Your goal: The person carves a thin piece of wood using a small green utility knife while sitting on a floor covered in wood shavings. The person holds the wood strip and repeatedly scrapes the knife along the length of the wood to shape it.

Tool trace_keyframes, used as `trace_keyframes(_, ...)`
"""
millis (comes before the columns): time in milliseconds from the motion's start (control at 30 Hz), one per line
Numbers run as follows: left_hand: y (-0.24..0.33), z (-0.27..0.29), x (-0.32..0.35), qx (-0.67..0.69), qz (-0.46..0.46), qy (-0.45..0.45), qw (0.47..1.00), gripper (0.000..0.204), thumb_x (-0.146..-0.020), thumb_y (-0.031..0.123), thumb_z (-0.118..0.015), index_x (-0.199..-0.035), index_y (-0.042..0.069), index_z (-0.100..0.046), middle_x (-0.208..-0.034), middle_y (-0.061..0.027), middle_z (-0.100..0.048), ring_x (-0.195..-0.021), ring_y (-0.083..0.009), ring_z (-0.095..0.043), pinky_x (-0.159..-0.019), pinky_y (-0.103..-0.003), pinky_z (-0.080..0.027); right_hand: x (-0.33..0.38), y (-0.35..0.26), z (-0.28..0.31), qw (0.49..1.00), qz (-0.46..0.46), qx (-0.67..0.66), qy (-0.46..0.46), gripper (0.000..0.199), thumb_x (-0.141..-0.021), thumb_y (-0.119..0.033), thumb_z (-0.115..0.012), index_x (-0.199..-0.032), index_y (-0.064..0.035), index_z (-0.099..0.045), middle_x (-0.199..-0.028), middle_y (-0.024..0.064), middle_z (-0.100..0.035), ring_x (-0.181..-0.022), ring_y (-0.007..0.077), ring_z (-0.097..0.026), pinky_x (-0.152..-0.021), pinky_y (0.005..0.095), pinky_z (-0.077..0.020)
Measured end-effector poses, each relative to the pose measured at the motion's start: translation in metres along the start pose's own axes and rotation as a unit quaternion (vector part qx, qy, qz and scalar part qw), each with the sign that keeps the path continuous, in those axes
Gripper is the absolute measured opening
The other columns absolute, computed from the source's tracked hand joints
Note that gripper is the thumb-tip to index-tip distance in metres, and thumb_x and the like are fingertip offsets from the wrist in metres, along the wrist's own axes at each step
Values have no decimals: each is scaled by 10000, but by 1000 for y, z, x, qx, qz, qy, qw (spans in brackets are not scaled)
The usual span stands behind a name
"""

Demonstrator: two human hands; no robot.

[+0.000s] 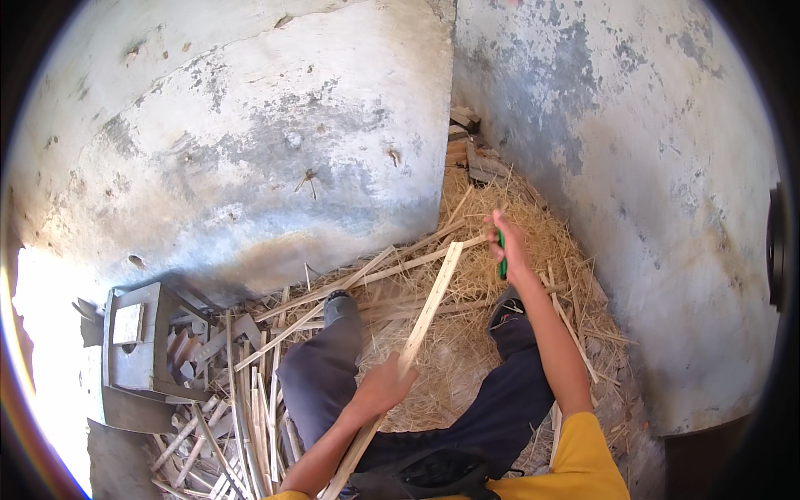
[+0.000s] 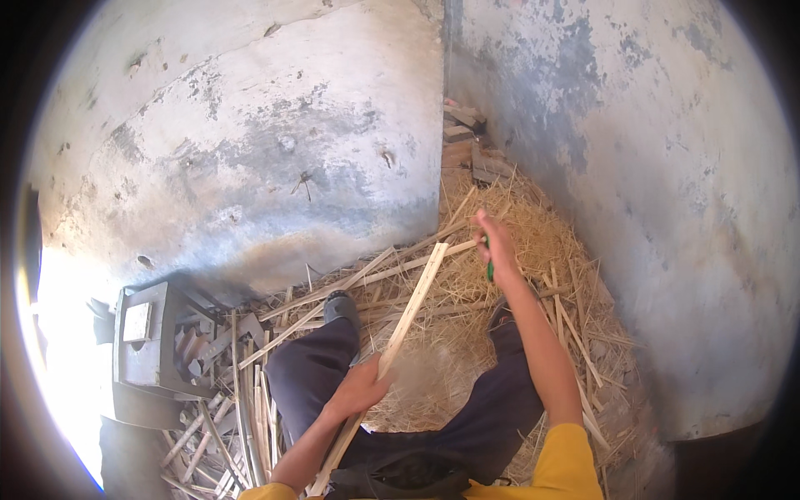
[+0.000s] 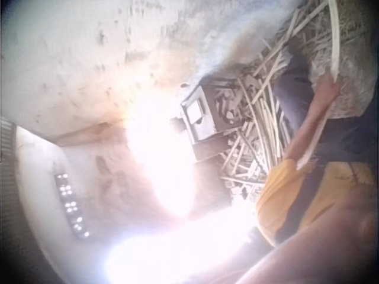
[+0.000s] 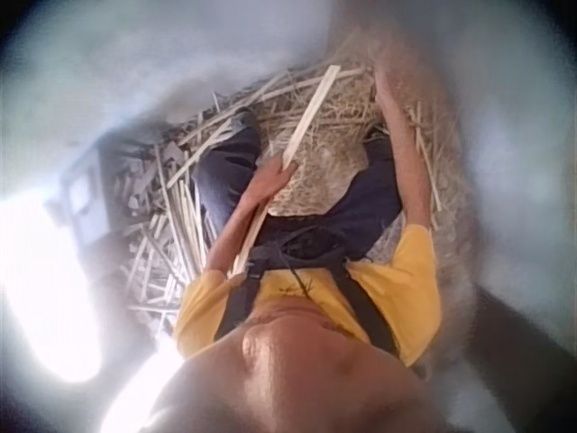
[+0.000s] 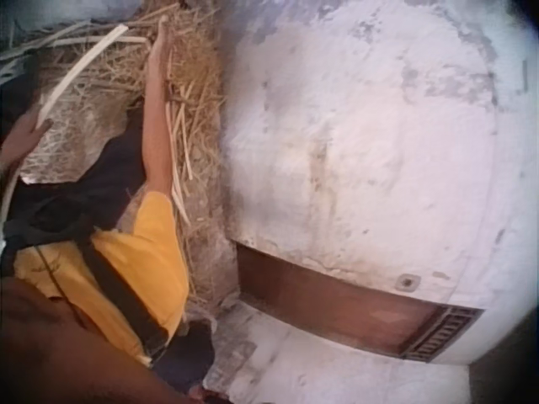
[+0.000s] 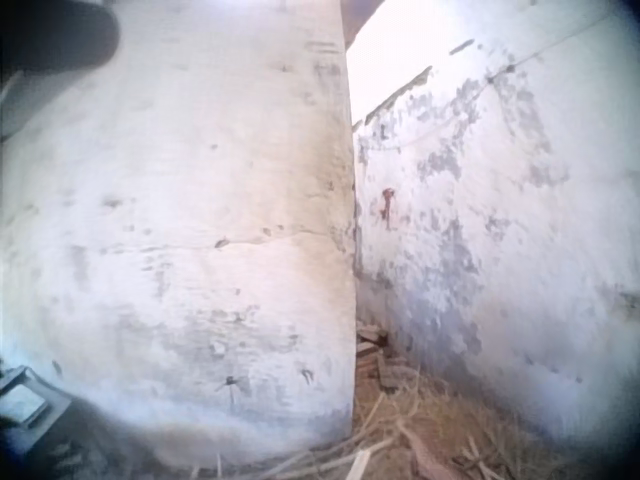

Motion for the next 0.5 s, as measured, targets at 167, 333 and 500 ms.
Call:
trace_keyframes(167,24,-2,-5,-47,-13,-52,997,670,-1003,538,-619,-1321,-46,-538,-996,-339,-719,-967,-513,-720,-902,-555,-551,52,0,-50,998,-24,-24,-59,278,-1027,-259,-719,-1196,-40,-692,-799,-8,-661,-486,14,-405,-445,204,-308)
trace_keyframes(333,58,27,2,-52,-202,139,968,766,-1008,631,-627,-1353,-48,-538,-1125,-235,-677,-1100,-361,-692,-967,-466,-542,46,31,-34,981,-66,-129,-131,254,-992,-183,-756,-1147,0,-674,-923,77,-744,-482,16,-419,-446,216,-325)
trace_keyframes(500,182,62,64,604,-345,-269,667,662,-1071,570,-474,-1331,-26,-600,-1222,-235,-652,-1052,-334,-658,-948,-435,-510,51,31,-26,985,-85,-123,-80,229,-999,-189,-738,-1105,-36,-604,-930,79,-734,-483,16,-402,-443,208,-346)
Point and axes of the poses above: each hand's wrist, its own x-axis away from the middle knuckle, its own z-axis out of the back of the hand, y = z × x, the point moved 5 cm from there along -x, towards the middle knuckle
